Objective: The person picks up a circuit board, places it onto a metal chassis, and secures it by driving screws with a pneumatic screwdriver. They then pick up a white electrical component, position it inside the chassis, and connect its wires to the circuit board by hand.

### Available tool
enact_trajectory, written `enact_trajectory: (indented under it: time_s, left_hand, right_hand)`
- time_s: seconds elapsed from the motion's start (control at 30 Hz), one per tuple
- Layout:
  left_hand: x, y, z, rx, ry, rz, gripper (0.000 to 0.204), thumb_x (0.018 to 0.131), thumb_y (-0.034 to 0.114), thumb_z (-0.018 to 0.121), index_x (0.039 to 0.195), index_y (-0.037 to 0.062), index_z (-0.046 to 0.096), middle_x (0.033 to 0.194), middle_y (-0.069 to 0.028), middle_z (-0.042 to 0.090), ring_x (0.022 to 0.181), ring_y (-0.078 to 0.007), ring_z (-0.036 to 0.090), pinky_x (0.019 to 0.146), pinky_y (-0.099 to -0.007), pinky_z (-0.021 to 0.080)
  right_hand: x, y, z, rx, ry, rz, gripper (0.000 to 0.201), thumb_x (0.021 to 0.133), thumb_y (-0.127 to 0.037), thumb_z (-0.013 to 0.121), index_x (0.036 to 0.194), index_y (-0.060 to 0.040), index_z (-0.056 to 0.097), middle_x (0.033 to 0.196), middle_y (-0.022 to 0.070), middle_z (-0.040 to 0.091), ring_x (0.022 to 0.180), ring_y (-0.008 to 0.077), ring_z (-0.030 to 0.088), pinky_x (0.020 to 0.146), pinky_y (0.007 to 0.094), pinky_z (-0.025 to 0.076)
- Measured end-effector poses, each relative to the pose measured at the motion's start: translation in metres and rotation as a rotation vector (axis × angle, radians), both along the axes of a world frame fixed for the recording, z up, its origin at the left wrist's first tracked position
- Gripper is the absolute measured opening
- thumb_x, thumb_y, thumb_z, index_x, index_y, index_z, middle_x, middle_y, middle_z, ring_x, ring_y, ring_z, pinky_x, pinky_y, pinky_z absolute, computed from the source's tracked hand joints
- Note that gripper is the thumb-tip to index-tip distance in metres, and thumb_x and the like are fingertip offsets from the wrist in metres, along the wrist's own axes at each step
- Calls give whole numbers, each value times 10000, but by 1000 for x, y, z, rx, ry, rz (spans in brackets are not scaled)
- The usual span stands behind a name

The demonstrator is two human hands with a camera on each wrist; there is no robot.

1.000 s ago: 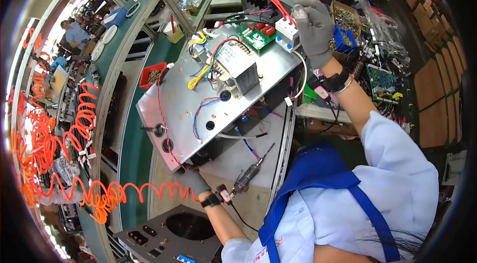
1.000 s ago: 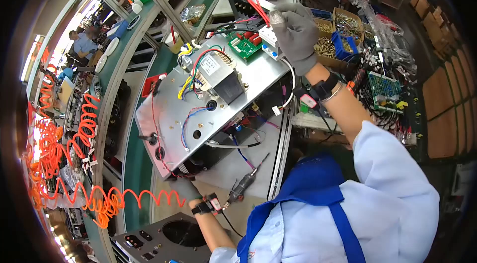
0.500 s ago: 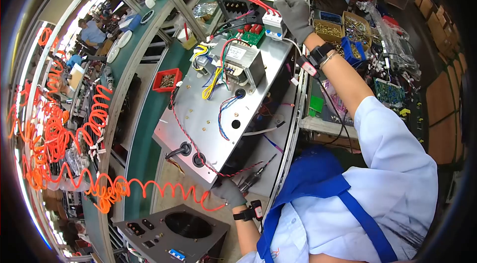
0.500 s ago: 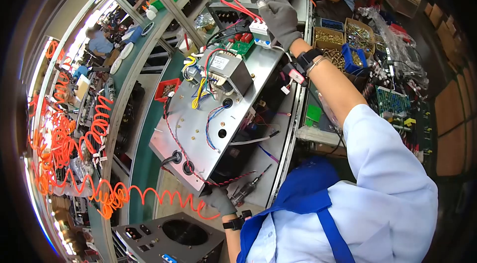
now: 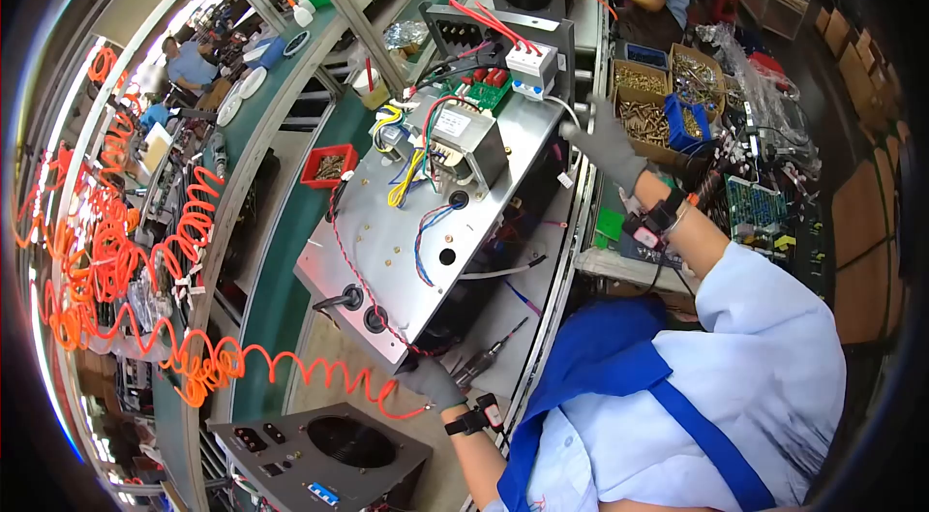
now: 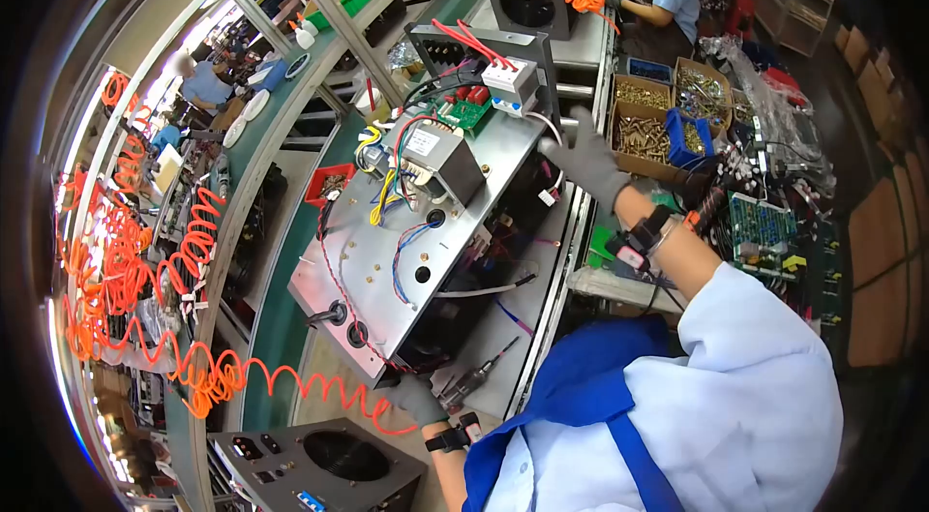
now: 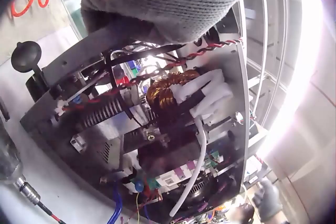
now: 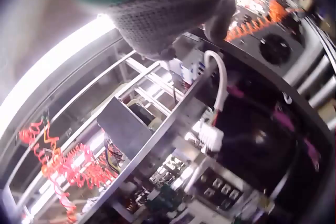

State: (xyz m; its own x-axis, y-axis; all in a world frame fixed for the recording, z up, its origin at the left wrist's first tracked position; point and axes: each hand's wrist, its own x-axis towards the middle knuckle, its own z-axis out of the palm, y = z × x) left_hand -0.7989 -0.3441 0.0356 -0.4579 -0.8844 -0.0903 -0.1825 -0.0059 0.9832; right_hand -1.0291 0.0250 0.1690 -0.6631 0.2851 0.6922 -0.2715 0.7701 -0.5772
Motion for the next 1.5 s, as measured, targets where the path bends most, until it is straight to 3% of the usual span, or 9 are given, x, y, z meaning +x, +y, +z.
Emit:
enact_trajectory:
  time_s: [0.07,0.6,0.67,0.77,0.9,1.0,1.2,1.43,1.5]
  left_hand:
    - [-1,-4,-3,11,-59,62,202,777,-6,595,962,-85,583,881,-151,641,779,-206,564,721,-348,454]
    - [-6,-16,-24,56,-24,22,306,811,-41,534,1115,-75,530,1033,-156,610,824,-223,605,690,-311,545]
    - [-8,-15,-26,62,61,30,316,795,-8,540,1110,-22,524,918,-118,586,631,-183,511,516,-304,424]
    - [-6,-16,-27,53,148,27,320,780,23,544,1099,31,515,798,-75,554,434,-136,409,339,-294,297]
    - [-4,-5,-1,78,27,-33,323,826,-40,530,1148,-57,509,1072,-148,578,838,-214,608,614,-323,585]
    - [-11,4,-2,-52,269,19,303,783,0,534,1085,-7,507,853,-89,564,528,-175,478,397,-318,370]
    - [-2,-22,-34,-74,133,-30,310,772,-37,516,1082,-28,517,921,-115,583,567,-178,498,420,-315,403]
    - [-1,-8,-8,50,83,-27,310,767,-55,541,1076,-81,539,977,-114,606,839,-194,547,746,-322,468]
    - [-2,-3,1,-28,52,-17,261,775,-23,565,1027,-89,554,934,-133,617,825,-201,555,739,-337,466]
  right_hand:
    - [6,5,7,-388,-950,474,343,843,-267,653,1065,-17,573,835,121,639,714,214,626,669,364,512]
    - [-72,-80,125,554,-1059,570,394,825,-325,549,917,40,666,801,161,658,680,266,641,609,375,501]
    - [-74,-74,111,749,-187,869,345,854,-313,537,1020,-40,667,886,144,653,838,261,635,743,373,501]
    - [-44,-57,130,336,-252,1016,280,859,-251,540,1059,-100,663,929,120,646,962,248,606,842,370,473]
    - [-11,-6,115,-105,112,627,178,846,-141,595,974,-44,673,878,109,663,781,194,637,712,322,509]
    - [-14,33,12,-439,-109,290,259,878,-258,588,958,-24,666,821,119,663,759,192,642,708,310,504]
    - [-4,-5,-35,333,-855,248,662,889,-298,484,1404,41,243,937,256,651,862,401,652,779,465,518]
    - [-38,-28,-44,393,-815,187,293,809,-207,591,983,5,694,883,214,683,835,369,679,692,465,534]
    - [-46,-35,-46,1006,-1004,101,231,744,-192,686,929,-61,730,903,139,710,834,309,697,605,466,530]
